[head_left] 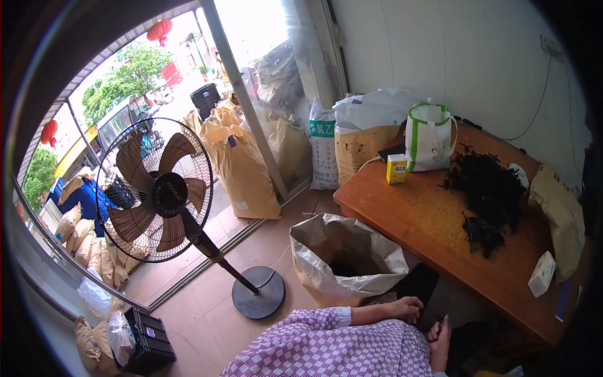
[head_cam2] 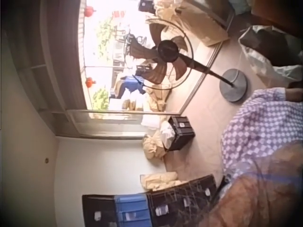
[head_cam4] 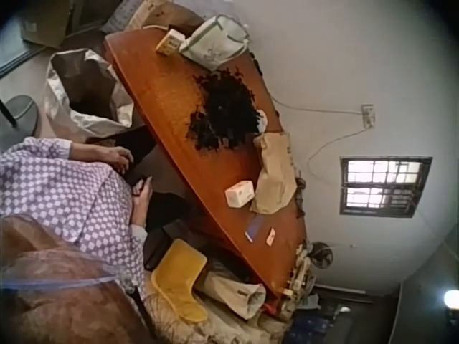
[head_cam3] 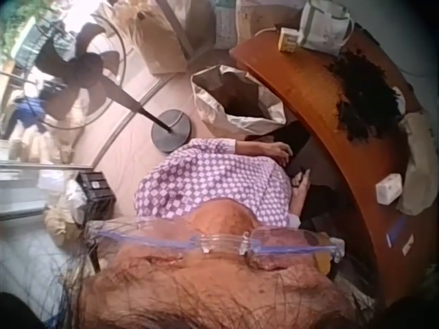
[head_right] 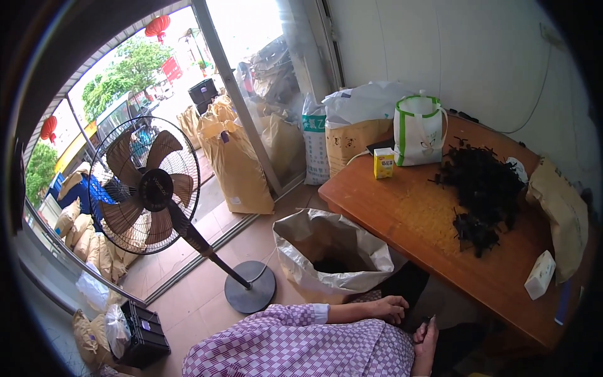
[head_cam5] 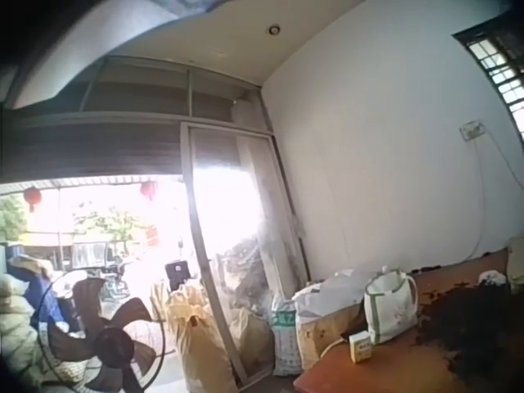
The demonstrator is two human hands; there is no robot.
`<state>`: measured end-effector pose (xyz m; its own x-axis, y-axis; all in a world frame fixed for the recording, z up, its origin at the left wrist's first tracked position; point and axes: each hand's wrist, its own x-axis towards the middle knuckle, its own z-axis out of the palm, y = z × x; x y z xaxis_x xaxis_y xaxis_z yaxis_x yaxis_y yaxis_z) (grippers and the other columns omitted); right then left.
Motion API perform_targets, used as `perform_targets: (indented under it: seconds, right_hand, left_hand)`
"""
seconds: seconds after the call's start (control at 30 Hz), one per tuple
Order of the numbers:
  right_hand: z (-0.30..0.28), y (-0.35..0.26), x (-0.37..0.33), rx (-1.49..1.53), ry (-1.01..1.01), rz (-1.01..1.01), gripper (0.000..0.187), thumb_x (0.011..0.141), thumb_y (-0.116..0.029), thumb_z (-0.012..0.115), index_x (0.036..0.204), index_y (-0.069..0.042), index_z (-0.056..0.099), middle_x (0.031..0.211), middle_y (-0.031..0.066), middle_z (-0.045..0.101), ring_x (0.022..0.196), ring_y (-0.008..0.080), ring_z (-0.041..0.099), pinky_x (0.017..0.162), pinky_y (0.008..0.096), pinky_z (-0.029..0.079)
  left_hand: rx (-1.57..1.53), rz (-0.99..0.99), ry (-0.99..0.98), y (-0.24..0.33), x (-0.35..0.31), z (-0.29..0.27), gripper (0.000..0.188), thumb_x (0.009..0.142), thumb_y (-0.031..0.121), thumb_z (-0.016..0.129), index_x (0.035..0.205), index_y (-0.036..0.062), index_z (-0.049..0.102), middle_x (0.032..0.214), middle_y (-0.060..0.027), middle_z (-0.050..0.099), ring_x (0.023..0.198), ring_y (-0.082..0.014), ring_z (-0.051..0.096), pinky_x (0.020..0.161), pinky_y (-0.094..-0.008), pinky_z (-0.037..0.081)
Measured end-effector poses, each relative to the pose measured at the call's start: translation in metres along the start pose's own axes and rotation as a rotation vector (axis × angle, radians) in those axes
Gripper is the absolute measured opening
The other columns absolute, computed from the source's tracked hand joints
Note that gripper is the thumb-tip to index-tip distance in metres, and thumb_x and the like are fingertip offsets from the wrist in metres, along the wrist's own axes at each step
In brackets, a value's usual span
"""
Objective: The recorder is sitting at a workstation sorting and handling small black components on a table.
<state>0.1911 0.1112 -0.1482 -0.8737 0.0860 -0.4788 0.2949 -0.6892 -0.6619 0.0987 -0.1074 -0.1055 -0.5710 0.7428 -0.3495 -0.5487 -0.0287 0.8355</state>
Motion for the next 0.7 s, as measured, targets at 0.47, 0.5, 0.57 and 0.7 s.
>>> perform_targets:
  seconds: [0.47, 0.5, 0.57, 0.7]
  right_hand:
    - [0.009, -0.004, -0.006, -0.019, 0.008, -0.025, 0.030, 0.091, -0.040, 0.054, 0.077, -0.015, 0.044, 0.054, -0.0031, 0.038, 0.040, 0.0070, 0.032, 0.037, 0.0229, 0.024]
    - [0.008, -0.004, -0.005, -0.014, 0.022, -0.015, 0.029, 0.092, -0.039, 0.053, 0.077, -0.015, 0.044, 0.054, -0.0031, 0.038, 0.040, 0.0069, 0.032, 0.037, 0.0230, 0.024]
    - [0.012, -0.006, -0.009, -0.028, 0.021, -0.023, 0.029, 0.092, -0.039, 0.053, 0.077, -0.015, 0.044, 0.054, -0.0032, 0.038, 0.040, 0.0070, 0.032, 0.037, 0.0229, 0.024]
    - [0.016, -0.007, -0.011, -0.038, 0.025, -0.028, 0.028, 0.092, -0.039, 0.053, 0.078, -0.016, 0.044, 0.054, -0.0030, 0.038, 0.040, 0.0071, 0.032, 0.037, 0.0229, 0.024]
  left_hand:
    - [-0.166, 0.007, -0.025, -0.006, 0.004, -0.005, 0.033, 0.090, 0.015, 0.051, 0.119, 0.0033, 0.041, 0.086, -0.0104, 0.057, 0.072, -0.0187, 0.061, 0.062, -0.0299, 0.051]
    - [-0.161, 0.015, -0.040, -0.006, 0.004, -0.005, 0.033, 0.090, 0.015, 0.051, 0.119, 0.0031, 0.042, 0.083, -0.0101, 0.058, 0.070, -0.0182, 0.061, 0.061, -0.0294, 0.051]
    - [-0.102, 0.016, -0.043, 0.000, 0.001, -0.003, 0.030, 0.090, 0.014, 0.051, 0.117, 0.0029, 0.043, 0.078, -0.0094, 0.058, 0.066, -0.0173, 0.060, 0.058, -0.0282, 0.050]
    - [0.027, 0.053, -0.060, 0.002, 0.001, -0.001, 0.025, 0.089, 0.010, 0.050, 0.113, 0.0021, 0.046, 0.068, -0.0076, 0.058, 0.054, -0.0151, 0.058, 0.049, -0.0244, 0.048]
